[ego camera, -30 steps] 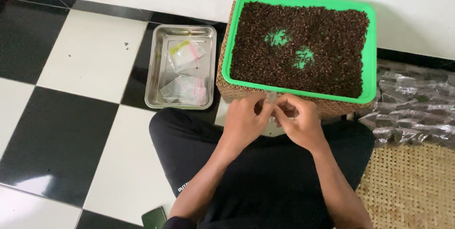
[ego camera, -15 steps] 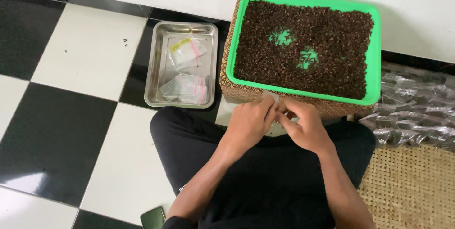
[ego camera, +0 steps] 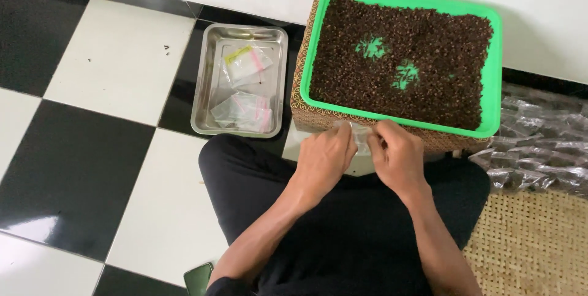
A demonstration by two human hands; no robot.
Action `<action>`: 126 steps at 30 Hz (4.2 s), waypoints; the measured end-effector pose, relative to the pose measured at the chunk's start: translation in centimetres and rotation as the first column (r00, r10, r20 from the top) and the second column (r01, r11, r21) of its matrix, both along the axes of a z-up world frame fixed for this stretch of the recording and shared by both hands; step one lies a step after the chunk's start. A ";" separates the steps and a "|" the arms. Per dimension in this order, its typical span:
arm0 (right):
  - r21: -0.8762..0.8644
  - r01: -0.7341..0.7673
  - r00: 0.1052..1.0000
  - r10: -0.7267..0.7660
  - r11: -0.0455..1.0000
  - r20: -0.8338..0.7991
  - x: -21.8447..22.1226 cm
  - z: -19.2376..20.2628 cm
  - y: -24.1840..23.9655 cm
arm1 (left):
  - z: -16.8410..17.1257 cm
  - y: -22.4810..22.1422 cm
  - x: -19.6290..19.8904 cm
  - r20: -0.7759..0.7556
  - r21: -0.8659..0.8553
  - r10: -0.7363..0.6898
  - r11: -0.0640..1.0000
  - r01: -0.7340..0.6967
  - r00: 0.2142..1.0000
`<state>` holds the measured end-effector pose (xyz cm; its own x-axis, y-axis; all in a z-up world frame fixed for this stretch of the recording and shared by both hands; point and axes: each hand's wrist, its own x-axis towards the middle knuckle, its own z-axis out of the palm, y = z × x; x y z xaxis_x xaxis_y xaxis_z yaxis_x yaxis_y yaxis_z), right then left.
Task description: Manually filling small plastic zip-lock bags with snacks from a tray
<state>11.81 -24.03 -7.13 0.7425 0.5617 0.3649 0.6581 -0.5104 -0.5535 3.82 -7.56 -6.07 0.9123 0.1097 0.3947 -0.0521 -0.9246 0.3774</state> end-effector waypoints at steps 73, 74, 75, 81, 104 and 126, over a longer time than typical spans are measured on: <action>-0.073 -0.093 0.909 0.114 0.993 0.401 2.0 11.1 7.5 | -0.4 4.6 9.5 0.269 -0.481 -0.238 0.807 0.344 0.933; -0.045 -0.120 0.924 0.128 0.992 0.361 1.8 11.6 7.8 | -0.4 4.6 9.4 0.254 -0.532 -0.223 0.780 0.329 0.941; -0.017 -0.146 0.936 0.143 0.989 0.321 1.7 12.1 8.2 | -0.3 4.6 9.3 0.238 -0.582 -0.210 0.751 0.312 0.948; 0.339 -0.128 0.992 0.122 0.932 0.040 9.6 8.9 7.2 | 2.4 5.8 8.7 0.140 -0.674 -0.084 0.722 0.157 0.987; -0.148 -0.173 0.982 0.159 0.974 -0.100 16.7 -2.5 11.8 | 1.8 7.1 10.8 0.275 -0.749 0.071 0.641 0.168 0.959; 0.480 0.795 0.289 0.464 0.372 -0.838 18.2 5.2 10.6 | 1.3 4.9 13.0 0.041 -0.569 0.146 0.816 -0.097 0.988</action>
